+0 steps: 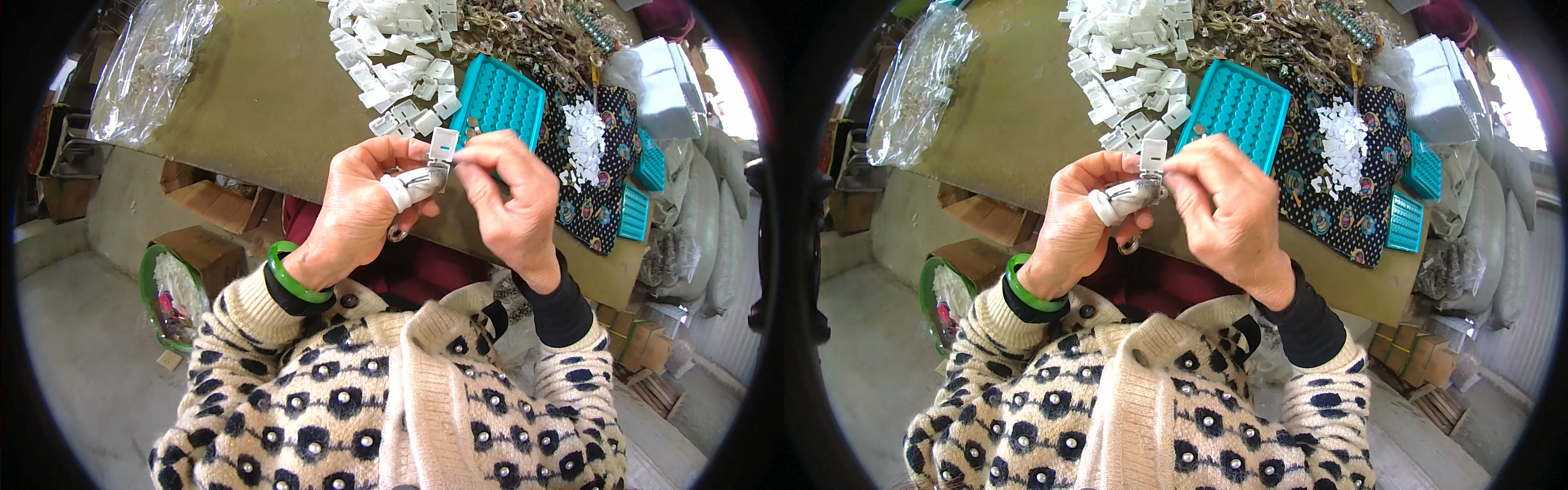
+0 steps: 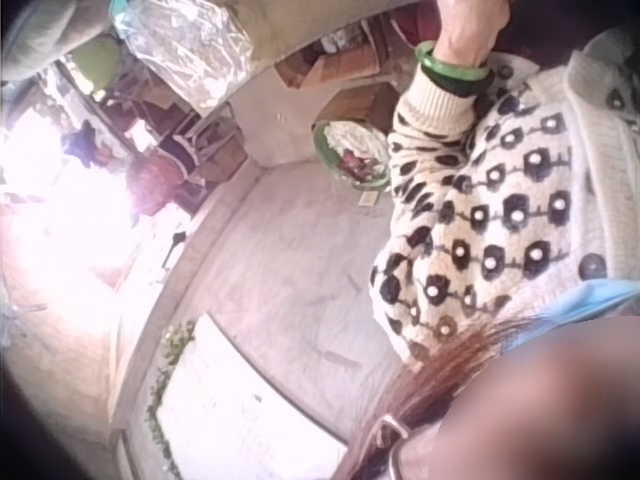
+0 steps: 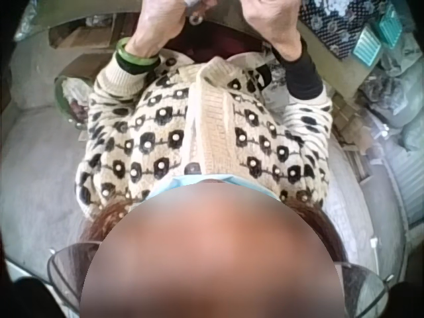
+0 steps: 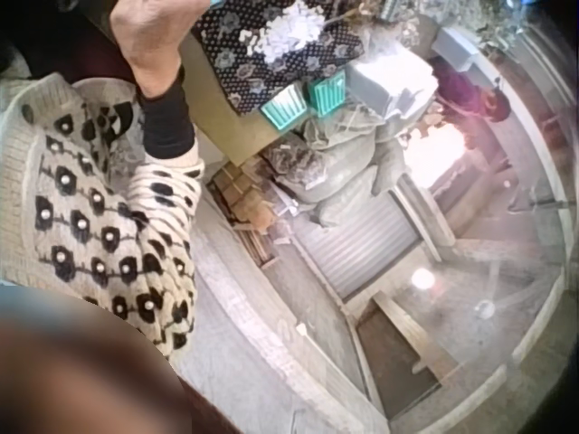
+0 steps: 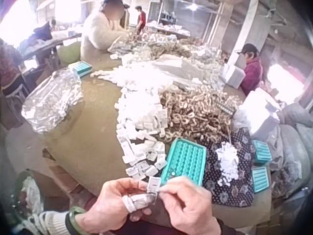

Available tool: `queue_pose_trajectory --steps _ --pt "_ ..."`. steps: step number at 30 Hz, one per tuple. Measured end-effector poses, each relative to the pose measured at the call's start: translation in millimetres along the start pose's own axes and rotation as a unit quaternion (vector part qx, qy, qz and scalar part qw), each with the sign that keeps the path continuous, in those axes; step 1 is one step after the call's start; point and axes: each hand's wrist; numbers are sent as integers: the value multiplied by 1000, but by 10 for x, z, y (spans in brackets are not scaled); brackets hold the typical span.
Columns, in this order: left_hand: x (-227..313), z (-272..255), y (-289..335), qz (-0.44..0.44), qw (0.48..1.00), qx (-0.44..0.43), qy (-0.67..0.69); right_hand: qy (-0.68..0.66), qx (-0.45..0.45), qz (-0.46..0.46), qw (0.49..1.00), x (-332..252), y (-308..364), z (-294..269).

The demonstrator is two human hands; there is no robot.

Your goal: The person repeatedly picks small white plastic housings and metal pins from a table, inserts the pins into the housings, and places the assembled units into a blue tray. The process is continuous and repetitive throughout the clip.

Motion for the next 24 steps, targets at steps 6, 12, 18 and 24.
queue_pose_trajectory --steps 6,12,18,24 --pt "21 -56 -72 19 995 -68 68 302 -37 -43 952 295 -135 56" --pt "118 -71 -90 37 993 -87 77 246 -74 -10 966 417 -181 -11" --pt "205 -83 -120 -3 985 -113 127 140 -40 30 989 319 -277 -56" --pt "157 -109 -153 -21 982 -101 158 74 41 -28 996 52 -209 64"
Point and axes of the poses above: each hand's wrist, its own y-axis away from the middle knuckle, its own z-axis out of the palm, x = y × z, and after that the axes turned 8 degrees about -z, right-handed
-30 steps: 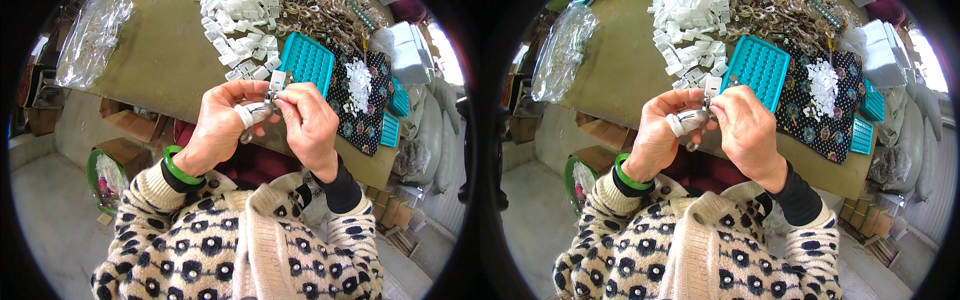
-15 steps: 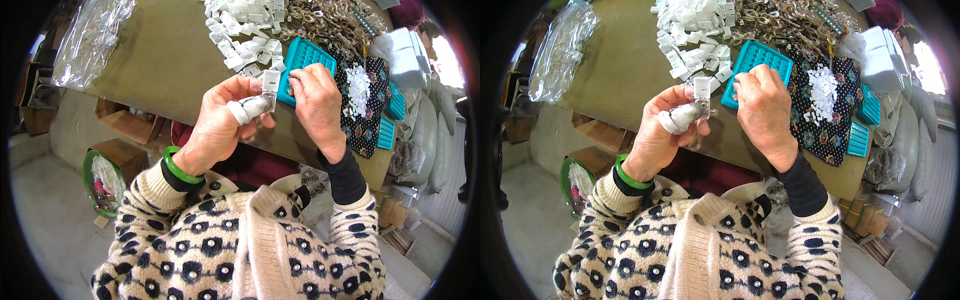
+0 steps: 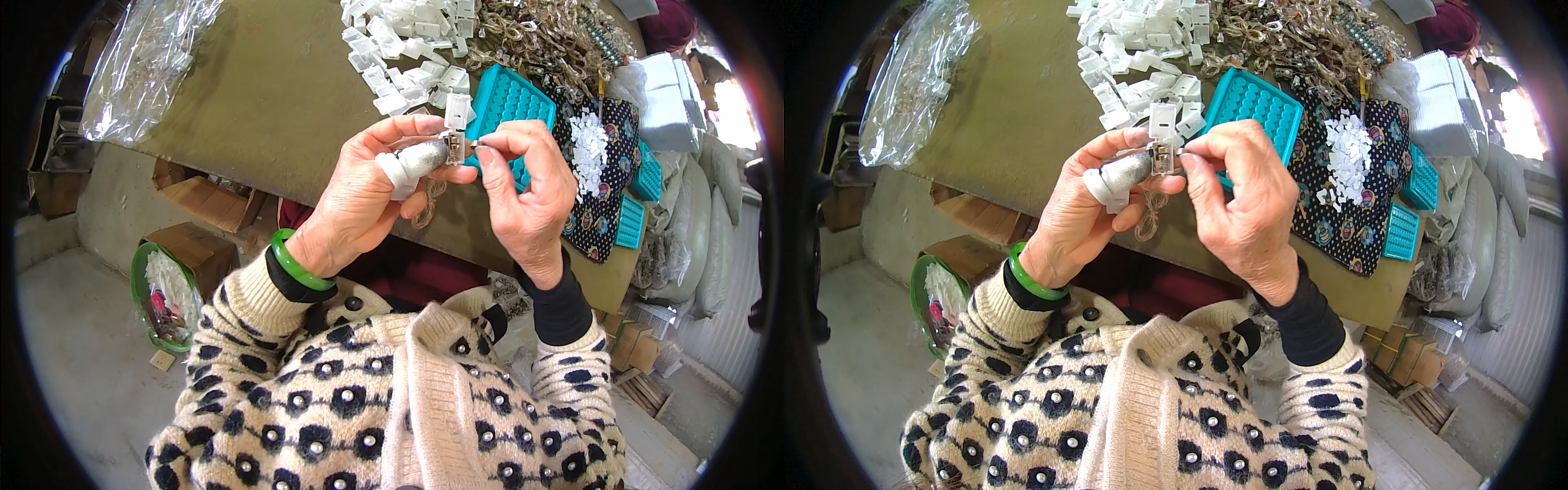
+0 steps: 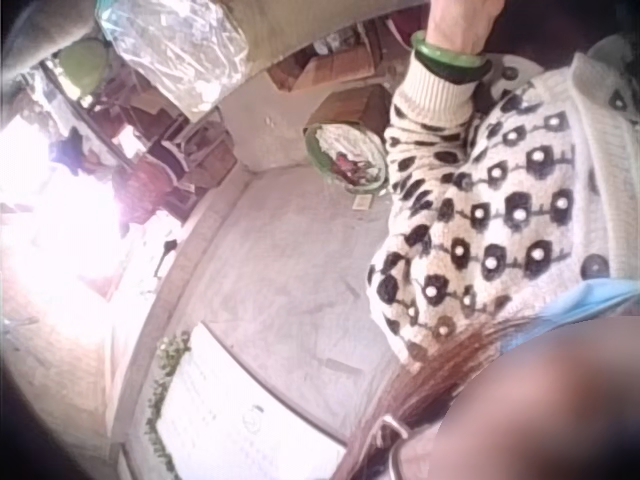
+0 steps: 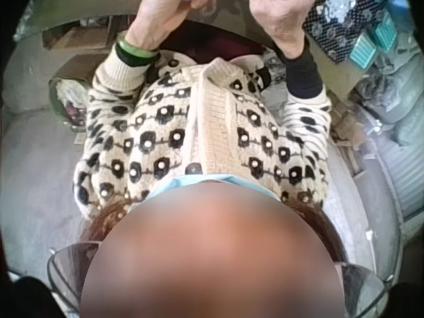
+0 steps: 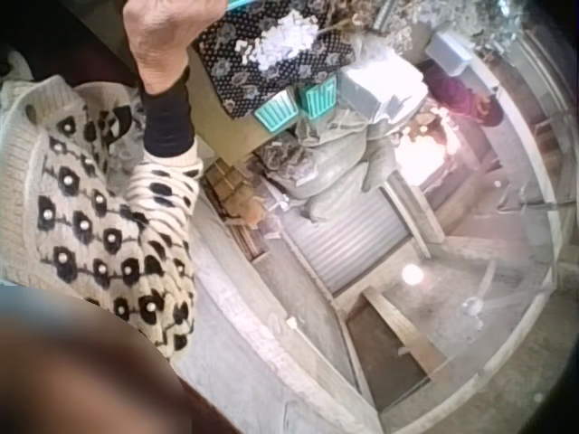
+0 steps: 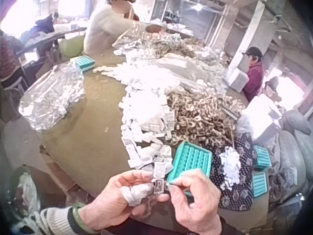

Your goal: The person repeatedly picks small white plastic housings and metal pins from a table, inserts the pins into the housings, and places the assembled units into a blue tray. The process is continuous and repetitive throughout the clip.

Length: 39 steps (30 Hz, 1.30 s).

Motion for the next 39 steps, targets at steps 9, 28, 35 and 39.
queue_pose_trajectory --steps 9,28,35,39 --pt "-102 -60 -47 26 999 -8 -22 58 42 -87 994 8 55 142" --pt "-220 81 65 32 992 83 -91 -6 -80 -163 983 55 25 -112" --pt "-197 207 121 79 987 47 -132 -453 -34 285 844 -93 188 -167" --pt "-256 250 179 94 987 19 -131 -611 -10 372 699 -128 236 -130"
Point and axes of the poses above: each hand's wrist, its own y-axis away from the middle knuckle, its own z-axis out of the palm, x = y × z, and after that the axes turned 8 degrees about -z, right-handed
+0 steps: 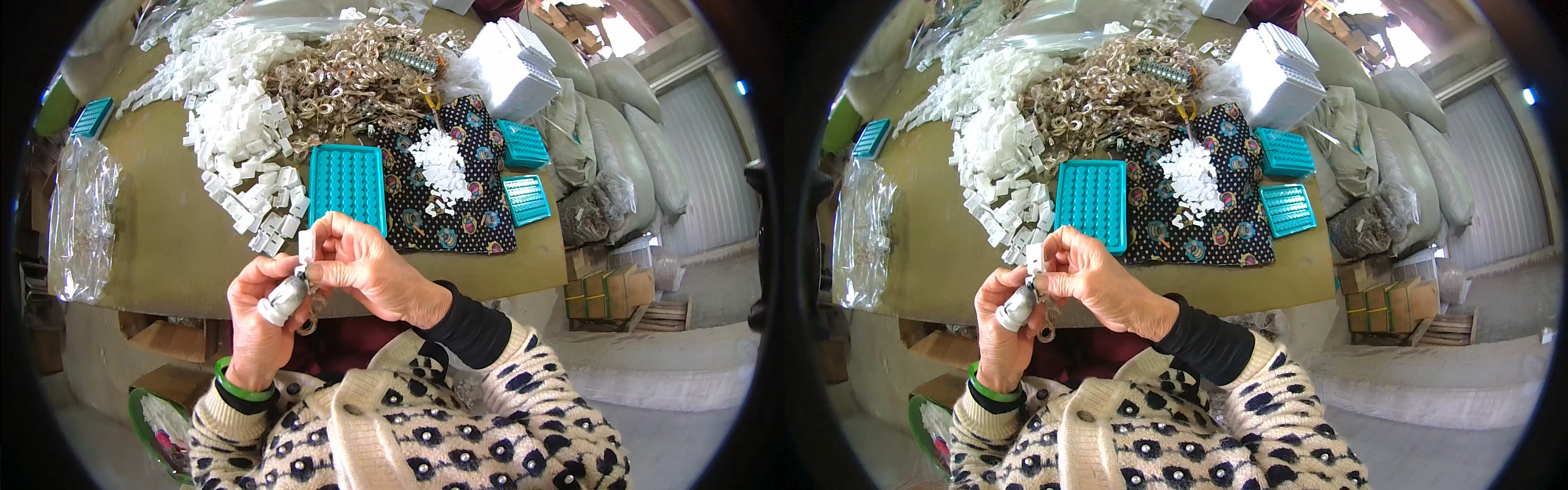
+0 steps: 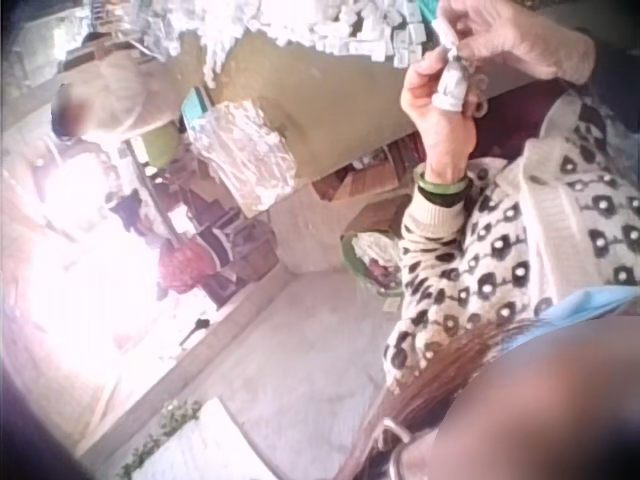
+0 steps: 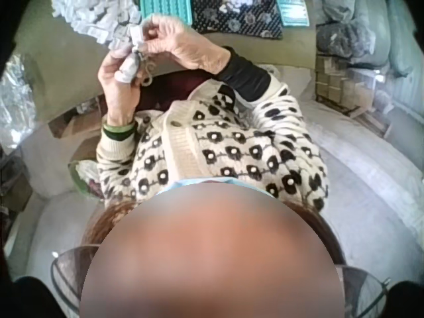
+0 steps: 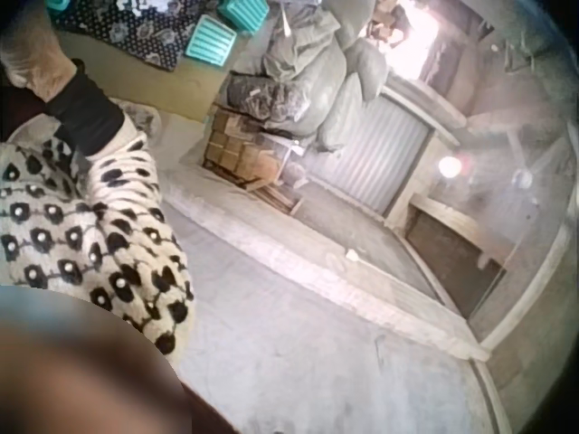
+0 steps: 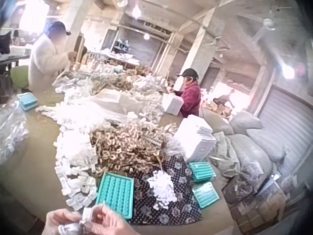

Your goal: The person repeatedly picks small white plastic housings and metal pins from a table, inserts the pins into the housings, and places the assembled units into a blue tray. The process is continuous and repetitive throughout the clip.

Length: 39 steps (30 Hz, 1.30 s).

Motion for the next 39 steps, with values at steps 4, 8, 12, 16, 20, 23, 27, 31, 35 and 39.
queue_pose_trajectory --steps 4,8,12,16,20,23,27,31,35,39 --pt "6 -10 10 1 1000 -20 -12 -8 -7 -8 1000 1 13 39" --pt "53 -44 11 -26 999 -32 -30 66 1 -14 998 -55 1 116" --pt "56 -84 37 -27 999 -4 -19 144 4 -93 985 -75 -22 180" --pt "71 -169 43 -29 997 -41 55 274 69 -174 943 -21 -36 237" --pt "90 -224 58 -40 994 -51 85 317 79 -239 915 34 -58 312" --pt "104 -240 77 -46 994 -59 78 326 66 -262 906 33 -74 357" --pt "115 -245 82 -44 991 -82 95 307 84 -231 920 19 -61 372" --pt "85 -219 79 -30 992 -80 90 462 76 -343 814 77 -84 327" --pt "29 -167 71 6 995 -49 90 517 -2 -524 677 171 -217 256" --pt "10 -177 70 -3 992 -16 125 387 -52 -417 821 199 -136 241"
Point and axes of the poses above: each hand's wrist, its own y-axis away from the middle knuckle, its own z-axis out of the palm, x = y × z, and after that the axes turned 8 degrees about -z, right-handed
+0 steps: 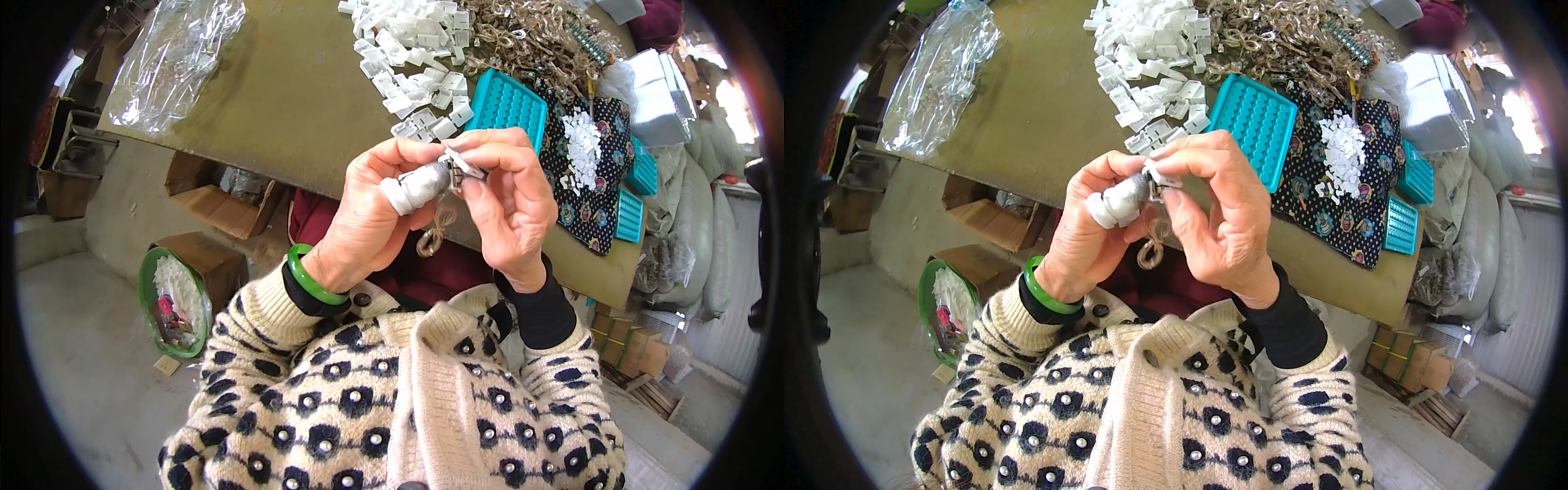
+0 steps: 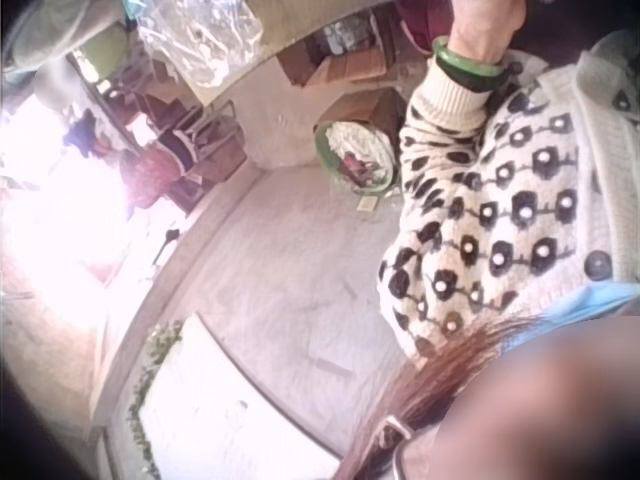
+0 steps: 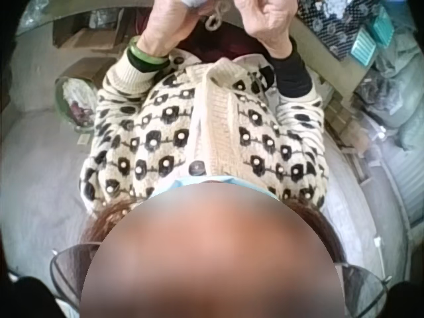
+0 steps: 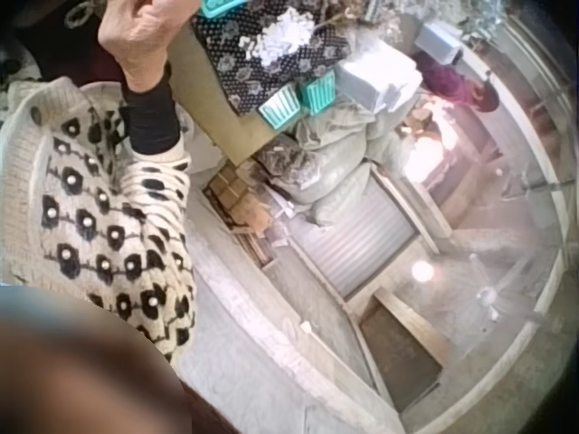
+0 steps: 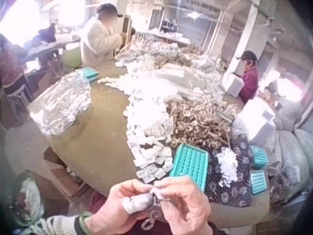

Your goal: The person repeatedly picks small white plastic housings and metal pins from a table, inserts the pins into the housings, and places the assembled units into a blue tray. The process is continuous and repetitive throughout the clip.

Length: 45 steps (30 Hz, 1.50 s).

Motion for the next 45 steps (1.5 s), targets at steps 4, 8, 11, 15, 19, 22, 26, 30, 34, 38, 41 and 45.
queue_pose_trajectory --steps 4,8,11,15,19,22,26,30,34,38,41,45 --pt "-46 -69 -41 -53 997 -46 19 109 -33 1 993 -23 81 -3" --pt "-124 -127 -88 -107 977 -138 126 146 0 -96 985 101 136 78" --pt "-187 -82 -65 -119 984 -80 106 161 37 -118 979 148 171 137" --pt "-249 36 -48 -103 985 13 134 219 22 -105 970 101 176 120" --pt "-180 -4 -80 -117 984 -2 132 240 -3 -80 968 56 185 91" --pt "-172 -59 -95 -72 996 42 41 258 -54 -96 960 16 241 -37" --pt "-35 -157 -104 -71 994 -78 -4 269 -66 -15 961 -161 421 -431" --pt "-30 -168 -96 -88 993 -72 40 440 39 53 896 -31 521 -1012" --pt "-85 -155 -113 -109 992 -63 27 517 20 51 854 192 675 -1362" --pt "-114 -144 -118 -120 992 -45 13 544 -33 94 833 360 774 -1466" --pt "-114 -138 -132 -117 992 -56 4 525 -56 116 842 425 771 -1524" --pt "-112 -116 -135 -115 991 -62 -9 496 -73 139 854 436 723 -1604"
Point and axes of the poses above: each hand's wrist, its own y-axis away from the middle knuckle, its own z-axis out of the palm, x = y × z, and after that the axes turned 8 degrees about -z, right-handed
